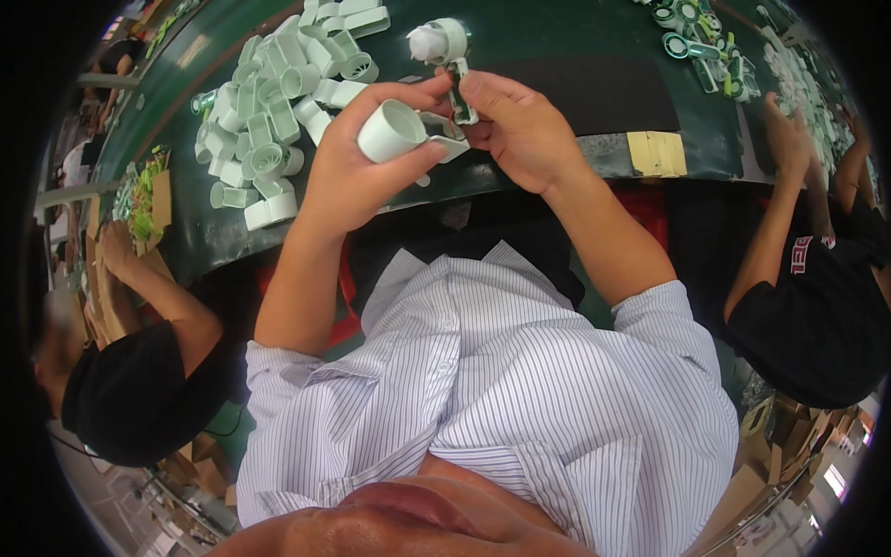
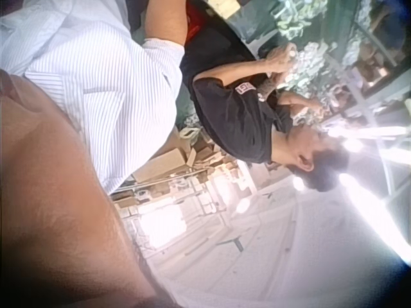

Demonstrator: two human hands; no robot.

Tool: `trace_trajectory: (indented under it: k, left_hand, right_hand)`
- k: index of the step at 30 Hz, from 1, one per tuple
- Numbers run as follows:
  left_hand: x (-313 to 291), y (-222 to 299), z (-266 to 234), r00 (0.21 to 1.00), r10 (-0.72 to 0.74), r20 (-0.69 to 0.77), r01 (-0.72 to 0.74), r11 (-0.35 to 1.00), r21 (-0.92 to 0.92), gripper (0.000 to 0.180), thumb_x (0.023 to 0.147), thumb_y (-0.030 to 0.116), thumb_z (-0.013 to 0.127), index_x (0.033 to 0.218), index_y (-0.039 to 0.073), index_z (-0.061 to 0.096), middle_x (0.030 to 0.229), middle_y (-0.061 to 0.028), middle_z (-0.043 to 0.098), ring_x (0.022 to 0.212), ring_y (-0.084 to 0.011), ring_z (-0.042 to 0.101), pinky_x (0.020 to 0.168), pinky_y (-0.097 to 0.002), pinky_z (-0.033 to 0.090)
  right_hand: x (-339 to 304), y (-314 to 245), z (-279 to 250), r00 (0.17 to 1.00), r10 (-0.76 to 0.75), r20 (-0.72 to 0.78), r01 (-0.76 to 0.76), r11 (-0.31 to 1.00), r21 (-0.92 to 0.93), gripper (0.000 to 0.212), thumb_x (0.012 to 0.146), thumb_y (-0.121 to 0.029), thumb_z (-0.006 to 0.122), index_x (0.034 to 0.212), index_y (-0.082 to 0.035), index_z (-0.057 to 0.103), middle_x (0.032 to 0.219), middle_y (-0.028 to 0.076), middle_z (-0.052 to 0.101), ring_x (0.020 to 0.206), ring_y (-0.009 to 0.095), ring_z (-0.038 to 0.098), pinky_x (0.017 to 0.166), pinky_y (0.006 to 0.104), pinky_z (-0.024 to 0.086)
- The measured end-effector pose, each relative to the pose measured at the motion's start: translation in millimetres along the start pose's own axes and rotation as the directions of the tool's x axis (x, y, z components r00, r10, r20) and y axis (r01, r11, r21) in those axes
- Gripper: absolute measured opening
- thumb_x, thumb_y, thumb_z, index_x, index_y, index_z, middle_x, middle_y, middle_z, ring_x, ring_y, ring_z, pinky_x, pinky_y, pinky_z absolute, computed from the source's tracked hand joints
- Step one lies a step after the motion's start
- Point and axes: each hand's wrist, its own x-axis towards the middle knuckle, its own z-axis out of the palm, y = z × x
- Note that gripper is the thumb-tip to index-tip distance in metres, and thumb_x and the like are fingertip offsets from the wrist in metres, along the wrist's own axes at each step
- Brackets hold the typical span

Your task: Manually assemble plastic housings and fan components for small portable electronics on a production line.

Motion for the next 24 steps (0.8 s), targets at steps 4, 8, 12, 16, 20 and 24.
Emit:
trace_trajectory:
  k: [4,8,12,16,20,24]
  left_hand:
    - [1,2,-2,0.997,-0.081,0.018,0.082,0.996,-0.027,0.035,0.079,0.001,0.072,0.112,0.003,0.059,0.127,-0.0122,0.059,0.110,-0.0178,0.060,0.086,-0.0293,0.053]
    - [-2,9,-16,0.986,-0.167,-0.015,0.166,0.985,-0.049,0.039,0.078,0.001,0.074,0.114,0.004,0.060,0.121,-0.0072,0.060,0.108,-0.0154,0.059,0.090,-0.0289,0.050]
    - [-2,-8,-23,0.985,-0.132,-0.113,0.098,0.959,-0.266,0.052,0.076,0.002,0.078,0.122,0.001,0.055,0.115,-0.0102,0.064,0.105,-0.0177,0.061,0.093,-0.0320,0.049]
    - [-3,-5,-23,0.989,-0.051,-0.138,0.031,0.989,-0.141,0.056,0.077,0.000,0.078,0.126,-0.001,0.051,0.114,-0.0133,0.064,0.106,-0.0194,0.062,0.094,-0.0327,0.050]
    - [-4,-7,-21,0.987,-0.001,-0.162,-0.014,0.995,-0.096,0.056,0.077,0.000,0.078,0.126,-0.001,0.051,0.115,-0.0146,0.064,0.106,-0.0197,0.062,0.093,-0.0329,0.051]
    - [-4,-11,-18,0.981,0.006,-0.192,-0.019,0.998,-0.067,0.055,0.078,0.000,0.077,0.126,-0.002,0.051,0.116,-0.0154,0.063,0.106,-0.0197,0.062,0.093,-0.0329,0.052]
  right_hand:
    - [1,3,-4,0.999,0.041,0.027,-0.043,0.996,0.077,0.042,0.099,-0.031,0.055,0.126,0.001,0.055,0.111,0.012,0.066,0.098,0.021,0.065,0.086,0.0352,0.054]
    - [1,-4,-5,0.996,0.047,0.075,-0.053,0.995,0.082,0.043,0.099,-0.029,0.056,0.129,0.001,0.053,0.115,0.013,0.065,0.100,0.022,0.065,0.089,0.0353,0.054]
    - [0,-5,2,0.999,-0.031,0.035,0.036,0.986,-0.162,0.043,0.095,-0.021,0.061,0.130,0.003,0.053,0.116,0.014,0.065,0.104,0.021,0.064,0.093,0.0358,0.052]
    - [1,-4,4,0.991,-0.129,0.025,0.130,0.944,-0.302,0.044,0.093,-0.016,0.065,0.130,0.005,0.053,0.116,0.014,0.065,0.108,0.019,0.063,0.096,0.0340,0.049]
    - [1,-2,6,0.986,-0.161,0.041,0.165,0.938,-0.304,0.044,0.093,-0.016,0.064,0.130,0.005,0.053,0.117,0.013,0.065,0.109,0.020,0.062,0.097,0.0321,0.047]
    - [2,3,6,0.972,-0.226,0.060,0.233,0.923,-0.306,0.044,0.093,-0.014,0.065,0.130,0.005,0.053,0.117,0.013,0.065,0.108,0.018,0.061,0.097,0.0309,0.047]
